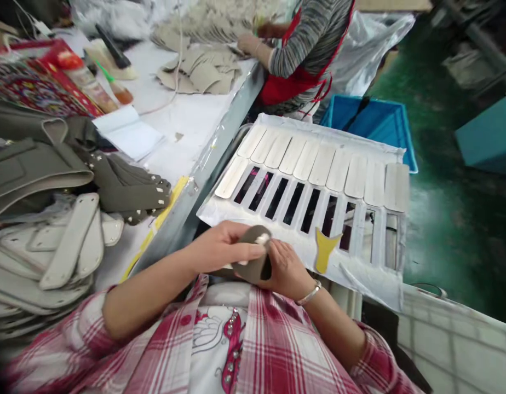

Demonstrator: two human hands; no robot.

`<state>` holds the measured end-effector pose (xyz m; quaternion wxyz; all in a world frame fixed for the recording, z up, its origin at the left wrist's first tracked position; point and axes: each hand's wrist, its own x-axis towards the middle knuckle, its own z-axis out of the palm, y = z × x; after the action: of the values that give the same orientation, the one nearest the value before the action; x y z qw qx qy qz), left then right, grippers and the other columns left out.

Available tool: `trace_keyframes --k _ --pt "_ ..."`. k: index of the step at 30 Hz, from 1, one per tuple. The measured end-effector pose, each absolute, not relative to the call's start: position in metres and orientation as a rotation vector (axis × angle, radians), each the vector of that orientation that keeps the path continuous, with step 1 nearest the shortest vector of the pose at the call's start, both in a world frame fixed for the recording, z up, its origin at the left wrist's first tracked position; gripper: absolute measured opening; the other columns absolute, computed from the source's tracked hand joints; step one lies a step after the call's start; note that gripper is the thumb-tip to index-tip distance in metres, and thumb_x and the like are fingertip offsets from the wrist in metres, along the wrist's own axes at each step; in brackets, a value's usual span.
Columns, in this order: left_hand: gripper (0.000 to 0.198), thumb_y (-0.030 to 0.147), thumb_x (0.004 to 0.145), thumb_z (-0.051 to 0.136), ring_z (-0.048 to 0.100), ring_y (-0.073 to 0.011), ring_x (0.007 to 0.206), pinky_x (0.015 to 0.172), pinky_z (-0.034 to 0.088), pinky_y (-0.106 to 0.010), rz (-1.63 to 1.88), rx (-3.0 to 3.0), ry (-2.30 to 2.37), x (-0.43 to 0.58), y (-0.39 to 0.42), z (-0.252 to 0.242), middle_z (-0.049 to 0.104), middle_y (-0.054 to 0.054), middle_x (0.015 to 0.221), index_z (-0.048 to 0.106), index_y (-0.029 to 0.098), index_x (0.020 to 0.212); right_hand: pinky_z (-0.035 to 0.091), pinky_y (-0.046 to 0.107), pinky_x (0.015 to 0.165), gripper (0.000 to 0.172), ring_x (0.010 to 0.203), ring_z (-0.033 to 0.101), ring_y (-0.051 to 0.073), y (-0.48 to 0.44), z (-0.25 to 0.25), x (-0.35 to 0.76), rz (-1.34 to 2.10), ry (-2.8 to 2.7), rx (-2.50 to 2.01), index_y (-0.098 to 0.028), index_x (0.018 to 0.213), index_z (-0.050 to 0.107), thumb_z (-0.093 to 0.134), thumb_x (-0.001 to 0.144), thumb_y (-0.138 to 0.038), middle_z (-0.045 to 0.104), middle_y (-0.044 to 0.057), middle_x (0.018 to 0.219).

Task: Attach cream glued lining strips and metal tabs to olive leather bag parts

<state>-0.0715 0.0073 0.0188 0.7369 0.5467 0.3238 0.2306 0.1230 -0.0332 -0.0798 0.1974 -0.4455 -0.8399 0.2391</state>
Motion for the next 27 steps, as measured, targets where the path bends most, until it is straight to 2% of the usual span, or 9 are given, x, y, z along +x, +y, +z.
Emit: trace_keyframes --k 2,3,8,17,22,27 --pt "0.025 0.039 0.076 0.059 0.052 -0.0078 0.049 0.043 0.043 -0.017 0.522 1.131 1.055 -0.112 -0.001 0.007 0.053 0.003 0.059 0.057 0.014 0.075 0.042 0.046 0.091 0.078 0.105 0.05 0.029 -0.029 -0.077 0.124 0.651 -2.434 -1.244 -0.012 0.124 0.042 0.071 0.062 -0.05 0.054 0.015 0.115" --pt "0.027 0.04 0.075 0.059 0.051 -0.0079 0.046 0.041 0.043 -0.017 0.504 1.115 1.206 -0.131 -0.007 -0.002 0.053 0.003 0.057 0.055 0.014 0.072 0.04 0.046 0.093 0.081 0.108 0.049 0.029 -0.027 -0.076 0.124 0.647 -2.474 -1.246 -0.013 0.126 0.04 0.071 0.061 -0.05 0.053 0.015 0.118" --pt "0.03 0.044 0.073 0.06 0.056 -0.0107 0.046 0.04 0.045 -0.019 0.352 1.044 1.544 -0.175 -0.034 -0.05 0.058 0.001 0.059 0.056 0.014 0.074 0.038 0.044 0.095 0.081 0.111 0.047 0.028 -0.022 -0.073 0.123 0.65 -2.557 -1.267 -0.015 0.123 0.043 0.071 0.059 -0.054 0.051 0.013 0.122" --pt "0.04 0.051 0.073 0.057 0.055 -0.0111 0.041 0.038 0.044 -0.019 0.424 1.007 1.646 -0.169 -0.036 -0.059 0.057 0.002 0.053 0.05 0.015 0.059 0.038 0.043 0.094 0.072 0.11 0.047 0.028 -0.022 -0.072 0.117 0.597 -2.596 -1.296 -0.012 0.122 0.046 0.067 0.065 -0.051 0.052 0.014 0.121" --pt "0.042 0.054 0.073 0.056 0.052 -0.0106 0.037 0.034 0.039 -0.018 0.441 1.031 1.688 -0.169 -0.037 -0.063 0.055 0.003 0.052 0.048 0.016 0.057 0.038 0.044 0.095 0.075 0.11 0.046 0.029 -0.018 -0.071 0.104 0.627 -2.639 -1.272 -0.01 0.123 0.045 0.069 0.062 -0.048 0.05 0.015 0.121" --pt "0.043 0.055 0.073 0.056 0.051 -0.0101 0.037 0.035 0.039 -0.018 0.45 1.052 1.695 -0.173 -0.039 -0.069 0.051 0.004 0.047 0.046 0.017 0.057 0.041 0.043 0.09 0.071 0.101 0.049 0.028 -0.012 -0.069 0.097 0.638 -2.668 -1.251 -0.008 0.116 0.049 0.069 0.059 -0.046 0.054 0.015 0.113"
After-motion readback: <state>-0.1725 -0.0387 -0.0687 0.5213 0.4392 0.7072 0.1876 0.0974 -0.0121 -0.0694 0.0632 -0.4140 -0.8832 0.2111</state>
